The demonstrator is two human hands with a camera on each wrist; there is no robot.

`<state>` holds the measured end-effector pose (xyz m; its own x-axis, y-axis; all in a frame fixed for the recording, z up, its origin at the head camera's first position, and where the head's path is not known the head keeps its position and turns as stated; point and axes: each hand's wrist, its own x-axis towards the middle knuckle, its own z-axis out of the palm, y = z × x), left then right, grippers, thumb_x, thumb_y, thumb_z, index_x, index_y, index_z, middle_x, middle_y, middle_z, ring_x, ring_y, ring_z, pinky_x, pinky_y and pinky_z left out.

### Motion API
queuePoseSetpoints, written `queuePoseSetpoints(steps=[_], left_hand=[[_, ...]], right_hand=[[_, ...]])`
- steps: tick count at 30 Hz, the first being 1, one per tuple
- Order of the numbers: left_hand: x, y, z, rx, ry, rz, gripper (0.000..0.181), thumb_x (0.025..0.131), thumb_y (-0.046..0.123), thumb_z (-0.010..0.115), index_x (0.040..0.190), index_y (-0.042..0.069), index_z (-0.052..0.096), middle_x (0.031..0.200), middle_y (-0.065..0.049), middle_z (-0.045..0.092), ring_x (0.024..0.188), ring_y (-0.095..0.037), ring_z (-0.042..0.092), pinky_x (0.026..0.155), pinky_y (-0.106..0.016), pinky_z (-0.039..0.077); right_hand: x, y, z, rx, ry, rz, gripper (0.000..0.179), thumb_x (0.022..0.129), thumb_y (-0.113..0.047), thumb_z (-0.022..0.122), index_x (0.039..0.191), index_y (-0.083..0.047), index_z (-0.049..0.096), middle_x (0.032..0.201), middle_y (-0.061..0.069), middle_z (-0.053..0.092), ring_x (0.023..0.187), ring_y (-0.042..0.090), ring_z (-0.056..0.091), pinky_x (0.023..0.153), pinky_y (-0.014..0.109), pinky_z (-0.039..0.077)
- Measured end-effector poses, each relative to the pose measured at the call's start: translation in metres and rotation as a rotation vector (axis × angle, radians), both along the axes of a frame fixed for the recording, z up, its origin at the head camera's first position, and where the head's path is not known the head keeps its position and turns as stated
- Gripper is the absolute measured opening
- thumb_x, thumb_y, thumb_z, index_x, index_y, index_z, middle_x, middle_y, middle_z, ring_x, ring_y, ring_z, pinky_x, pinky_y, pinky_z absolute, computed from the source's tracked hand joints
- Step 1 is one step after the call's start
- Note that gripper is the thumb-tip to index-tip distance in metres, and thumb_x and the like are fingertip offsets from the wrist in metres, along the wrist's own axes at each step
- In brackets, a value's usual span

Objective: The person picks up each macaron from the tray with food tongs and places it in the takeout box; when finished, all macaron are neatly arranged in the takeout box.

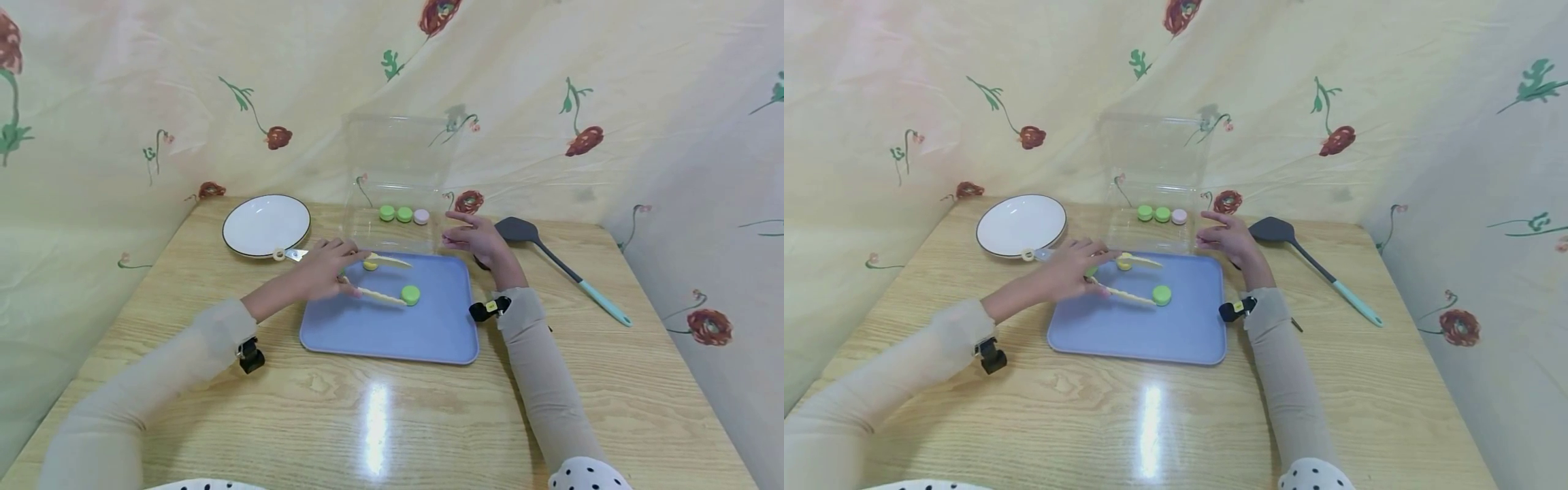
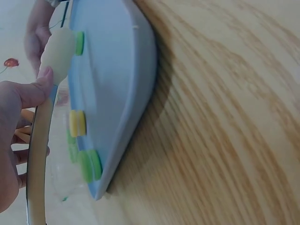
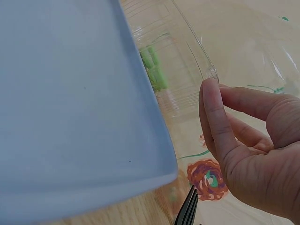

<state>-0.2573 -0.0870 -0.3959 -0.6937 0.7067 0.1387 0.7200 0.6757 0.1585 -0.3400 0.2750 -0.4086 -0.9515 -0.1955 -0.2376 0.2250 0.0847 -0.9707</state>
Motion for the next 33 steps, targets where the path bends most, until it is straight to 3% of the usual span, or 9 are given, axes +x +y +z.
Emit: queuePoseSetpoints(steps=[16,33], left_hand=[[-0.004,0.007,-0.009,-0.076,0.004,-0.021,0.081,0.086,0.058,0.073,0.150,0.013,0.052,0.137,-0.009,0.056,0.127,-0.032,0.053,0.103,-0.052,0.043],[-0.005,0.013,-0.005,-0.125,0.015,-0.049,0.072,0.091,0.056,0.068,0.148,0.014,0.054,0.133,-0.008,0.058,0.122,-0.028,0.055,0.102,-0.051,0.045]], right_hand=[[0.000,-0.001,0.000,-0.018,0.004,-0.005,0.061,0.100,-0.001,0.061,0.156,-0.006,0.039,0.093,0.004,0.075,0.084,0.014,0.074,0.083,0.030,0.061],[0.004,0.000,0.009,-0.035,-0.038,0.031,0.065,0.100,0.002,0.058,0.159,-0.005,0.032,0.093,0.005,0.075,0.084,0.014,0.075,0.092,0.035,0.059]])
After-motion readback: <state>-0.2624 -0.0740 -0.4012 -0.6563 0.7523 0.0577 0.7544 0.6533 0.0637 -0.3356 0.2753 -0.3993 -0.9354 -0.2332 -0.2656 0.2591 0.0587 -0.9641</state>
